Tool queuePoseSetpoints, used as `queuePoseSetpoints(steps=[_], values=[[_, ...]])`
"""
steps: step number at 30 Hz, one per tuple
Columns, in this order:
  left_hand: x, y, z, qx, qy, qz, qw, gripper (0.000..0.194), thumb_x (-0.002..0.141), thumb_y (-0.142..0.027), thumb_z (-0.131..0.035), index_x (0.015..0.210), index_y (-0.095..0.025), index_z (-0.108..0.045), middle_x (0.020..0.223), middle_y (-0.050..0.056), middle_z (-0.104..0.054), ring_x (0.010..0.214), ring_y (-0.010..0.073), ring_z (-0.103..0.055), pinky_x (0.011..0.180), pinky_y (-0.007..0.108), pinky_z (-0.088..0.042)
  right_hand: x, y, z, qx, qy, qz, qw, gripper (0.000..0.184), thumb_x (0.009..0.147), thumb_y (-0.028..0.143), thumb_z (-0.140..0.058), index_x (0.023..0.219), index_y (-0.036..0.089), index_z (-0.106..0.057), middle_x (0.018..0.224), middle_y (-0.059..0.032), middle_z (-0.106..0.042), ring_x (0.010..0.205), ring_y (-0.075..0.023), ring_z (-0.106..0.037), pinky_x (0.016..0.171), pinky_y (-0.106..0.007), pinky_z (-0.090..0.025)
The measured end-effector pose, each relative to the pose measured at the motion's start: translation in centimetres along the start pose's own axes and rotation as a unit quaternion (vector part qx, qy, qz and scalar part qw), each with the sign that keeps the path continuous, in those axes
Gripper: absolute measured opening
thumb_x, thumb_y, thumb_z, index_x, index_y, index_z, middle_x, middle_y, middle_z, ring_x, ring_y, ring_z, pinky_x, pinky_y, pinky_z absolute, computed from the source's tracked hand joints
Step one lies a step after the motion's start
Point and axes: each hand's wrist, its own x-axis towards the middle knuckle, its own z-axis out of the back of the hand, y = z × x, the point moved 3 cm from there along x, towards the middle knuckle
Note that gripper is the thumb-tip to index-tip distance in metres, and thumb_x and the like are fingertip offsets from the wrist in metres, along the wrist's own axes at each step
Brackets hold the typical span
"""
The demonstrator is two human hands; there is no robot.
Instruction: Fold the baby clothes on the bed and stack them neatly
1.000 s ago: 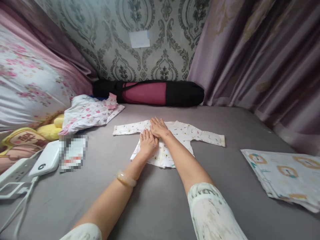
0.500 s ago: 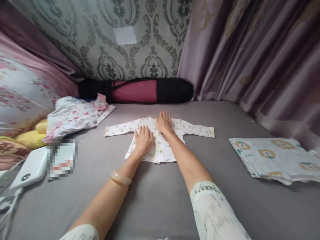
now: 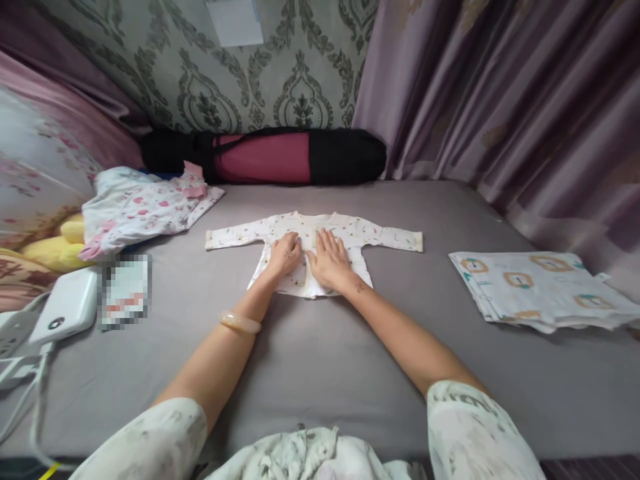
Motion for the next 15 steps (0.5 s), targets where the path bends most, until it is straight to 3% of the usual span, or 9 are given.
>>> queuePoseSetpoints(steps=[3, 6, 10, 15], values=[[0.0, 0.0, 0.3, -0.021, -0.006, 0.002, 1.000, 0.035, 0.095, -0.018, -0.032, 0.120, -0.016, -0.056, 0.130, 0.011, -0.061, 0.127, 0.0206, -0.049, 0.110, 0.038, -0.032, -2.2, 1.8, -1.0, -0.003, 0.017, 0.025, 1.000, 0.066, 0.099, 0.041, -0.017, 0.154, 0.005, -0.020, 0.162, -0.0116, -0.010, 0.150, -0.0229, -0.005, 0.120, -0.042, -0.003], [-0.2, 0.0, 0.6, -0.033, -0.007, 0.007, 0.999, 0.036, 0.094, -0.017, -0.034, 0.123, -0.014, -0.056, 0.130, 0.012, -0.061, 0.126, 0.0213, -0.051, 0.109, 0.036, -0.034, -2.5, 2.5, -1.6, -0.003, 0.025, 0.023, 0.999, 0.066, 0.098, 0.040, -0.019, 0.154, 0.003, -0.021, 0.162, -0.0124, -0.011, 0.149, -0.0238, -0.007, 0.120, -0.043, -0.004], [-0.4, -0.1, 1.0, -0.066, -0.013, 0.028, 0.997, 0.041, 0.094, -0.017, -0.035, 0.130, -0.012, -0.052, 0.134, 0.015, -0.058, 0.128, 0.0225, -0.051, 0.109, 0.036, -0.034, -2.6, 2.8, -1.2, 0.007, 0.016, 0.019, 1.000, 0.066, 0.098, 0.038, -0.022, 0.153, 0.002, -0.022, 0.161, -0.0132, -0.013, 0.149, -0.0249, -0.009, 0.120, -0.044, -0.006], [-0.5, -0.7, 1.5, -0.106, -0.023, 0.018, 0.994, 0.044, 0.095, -0.018, -0.033, 0.135, -0.007, -0.049, 0.137, 0.017, -0.056, 0.129, 0.0231, -0.051, 0.109, 0.034, -0.035, -5.0, 3.9, -0.3, 0.033, -0.007, 0.061, 0.998, 0.066, 0.098, 0.038, -0.023, 0.153, 0.003, -0.022, 0.162, -0.0130, -0.013, 0.149, -0.0247, -0.006, 0.120, -0.045, -0.004]])
